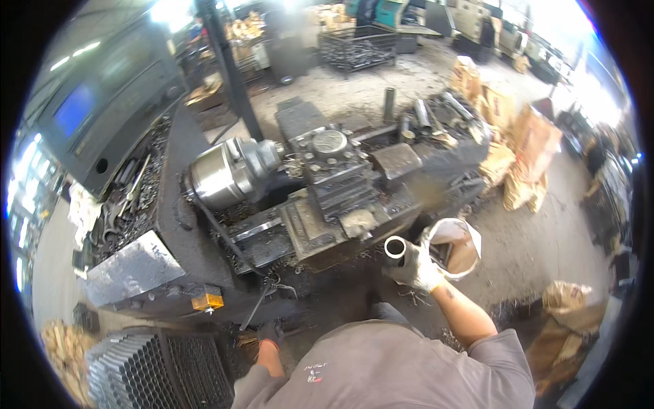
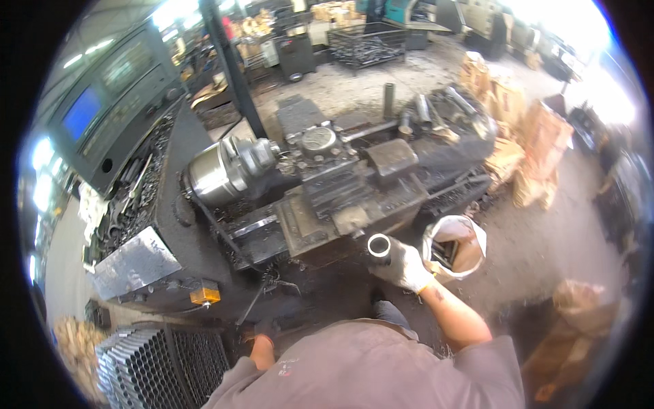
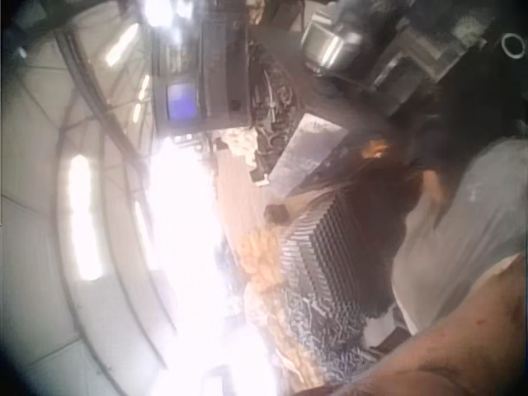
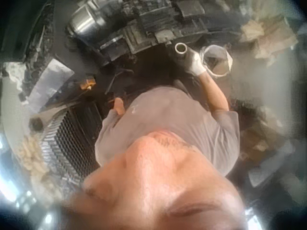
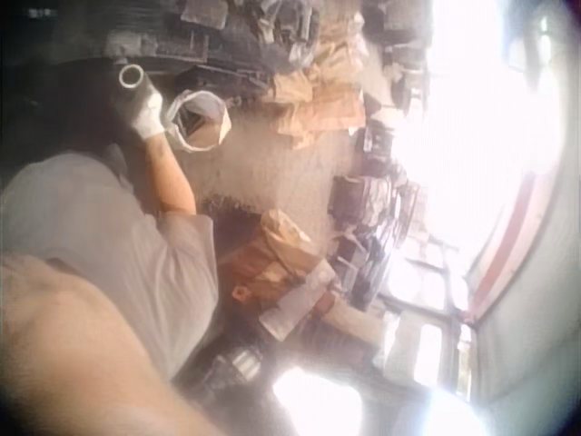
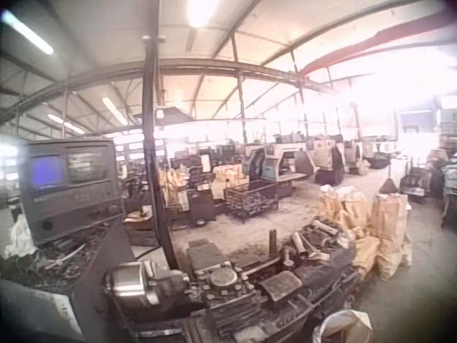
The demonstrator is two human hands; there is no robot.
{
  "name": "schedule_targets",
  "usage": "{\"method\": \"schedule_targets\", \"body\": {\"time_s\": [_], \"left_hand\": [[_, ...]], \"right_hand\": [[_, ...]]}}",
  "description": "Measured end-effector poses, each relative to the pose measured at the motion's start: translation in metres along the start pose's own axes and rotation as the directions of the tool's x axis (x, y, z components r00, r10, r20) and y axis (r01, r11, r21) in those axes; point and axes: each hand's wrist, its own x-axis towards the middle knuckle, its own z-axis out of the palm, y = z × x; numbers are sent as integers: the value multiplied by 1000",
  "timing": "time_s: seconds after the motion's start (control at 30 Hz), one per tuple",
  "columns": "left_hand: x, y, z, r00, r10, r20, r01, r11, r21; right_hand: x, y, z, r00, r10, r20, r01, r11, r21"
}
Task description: The person repeatedly loads metal tubes into a lathe chuck, operates the machine, and removes the finished parts. They then place the processed tubes into a nearby wire rack. The cycle of loading, machining, and unloading is repeated continuously throughout the clip.
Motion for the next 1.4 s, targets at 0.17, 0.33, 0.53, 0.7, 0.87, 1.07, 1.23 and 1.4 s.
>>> {"method": "schedule_targets", "body": {"time_s": [0.17, 0.33, 0.53, 0.7, 0.87, 1.07, 1.23, 1.4], "left_hand": [[-88, -3, -25, 697, -287, -657, 115, 949, -293], [-119, 80, -48, 344, -135, -929, -260, 937, -232], [-110, 125, -90, 288, 121, -950, -165, 983, 75], [-65, 81, -111, 601, -54, -797, -662, 526, -534], [-51, 42, -54, 553, 304, -776, -147, 952, 268], [-61, 66, 64, 711, 513, -481, -204, 805, 558], [-77, 75, 75, 909, -70, -410, -143, 873, -467], [-88, 69, 57, 913, -127, -388, -94, 860, -502]], "right_hand": [[134, -2, 18, 978, -174, 112, 165, 983, 81], [186, 15, 26, 962, -237, 134, 237, 971, 14], [251, 2, -74, 672, -486, 559, 616, 786, -57], [309, -91, -98, 566, -775, 281, 747, 626, 223], [384, -172, -8, 351, -729, 587, 936, 260, -237], [511, -175, 135, -538, -11, 843, 827, -200, 525], [541, -125, 101, 9, -485, 875, 828, 494, 265], [581, -90, 39, 677, -622, 394, 736, 570, -366]]}}
